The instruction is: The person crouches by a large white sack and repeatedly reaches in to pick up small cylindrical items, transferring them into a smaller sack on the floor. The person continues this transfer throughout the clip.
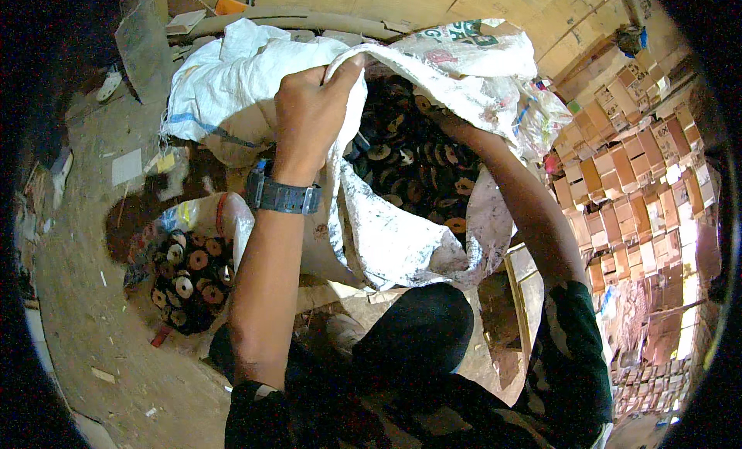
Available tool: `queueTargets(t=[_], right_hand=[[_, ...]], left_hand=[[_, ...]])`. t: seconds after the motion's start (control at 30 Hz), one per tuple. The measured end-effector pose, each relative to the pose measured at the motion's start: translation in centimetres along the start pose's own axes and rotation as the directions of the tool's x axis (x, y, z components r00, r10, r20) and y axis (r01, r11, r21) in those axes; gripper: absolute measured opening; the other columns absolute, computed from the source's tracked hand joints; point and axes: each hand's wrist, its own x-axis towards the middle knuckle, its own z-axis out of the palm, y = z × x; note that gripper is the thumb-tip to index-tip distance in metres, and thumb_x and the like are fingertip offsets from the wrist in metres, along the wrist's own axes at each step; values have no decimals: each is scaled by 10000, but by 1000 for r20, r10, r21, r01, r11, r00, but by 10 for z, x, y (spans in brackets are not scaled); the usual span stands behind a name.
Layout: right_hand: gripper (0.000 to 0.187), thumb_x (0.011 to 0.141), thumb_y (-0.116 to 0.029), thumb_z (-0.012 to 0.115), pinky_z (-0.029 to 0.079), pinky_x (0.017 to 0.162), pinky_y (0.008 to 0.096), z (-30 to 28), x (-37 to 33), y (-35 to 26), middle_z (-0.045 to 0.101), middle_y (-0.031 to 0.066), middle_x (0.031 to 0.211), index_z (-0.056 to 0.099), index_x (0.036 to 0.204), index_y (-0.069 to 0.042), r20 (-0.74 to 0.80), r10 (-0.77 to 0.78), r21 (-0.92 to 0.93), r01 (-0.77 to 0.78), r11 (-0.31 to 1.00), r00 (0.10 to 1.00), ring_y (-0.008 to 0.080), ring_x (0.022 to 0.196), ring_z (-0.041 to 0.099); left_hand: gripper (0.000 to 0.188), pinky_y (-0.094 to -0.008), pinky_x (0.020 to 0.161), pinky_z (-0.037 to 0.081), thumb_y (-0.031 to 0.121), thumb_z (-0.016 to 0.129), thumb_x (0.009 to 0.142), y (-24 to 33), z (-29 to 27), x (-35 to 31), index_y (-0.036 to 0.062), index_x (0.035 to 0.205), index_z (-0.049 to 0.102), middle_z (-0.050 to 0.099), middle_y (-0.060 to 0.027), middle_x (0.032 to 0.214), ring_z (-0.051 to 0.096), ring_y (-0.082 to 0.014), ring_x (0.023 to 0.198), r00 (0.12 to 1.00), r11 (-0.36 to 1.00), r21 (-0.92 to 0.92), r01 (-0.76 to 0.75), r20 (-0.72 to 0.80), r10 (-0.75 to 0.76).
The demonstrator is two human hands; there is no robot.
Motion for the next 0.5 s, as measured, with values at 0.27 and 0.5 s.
queueTargets(t=[0.27, 0.5], right_hand=[[513, 823, -183, 662, 495, 904, 469, -20, 33, -1, 594, 260, 1231, 538, 1285, 2, 121, 63, 106, -76, 991, 991, 402, 1083, 602], [535, 804, -201, 680, 498, 898, 458, -34, 28, 5, 598, 246, 1230, 540, 1283, -8, 99, 159, 184, -175, 967, 982, 385, 1082, 604]], left_hand=[[385, -255, 507, 406, 361, 675, 916, -2, -1, -3, -12, 829, 715, 615, 3, 648, 515, -66, 564, 994, 995, -68, 70, 89, -64], [414, -293, 508, 414, 330, 685, 903, -7, 4, -1, -59, 761, 682, 569, -21, 574, 480, -74, 557, 995, 989, -118, 84, 68, -77]])
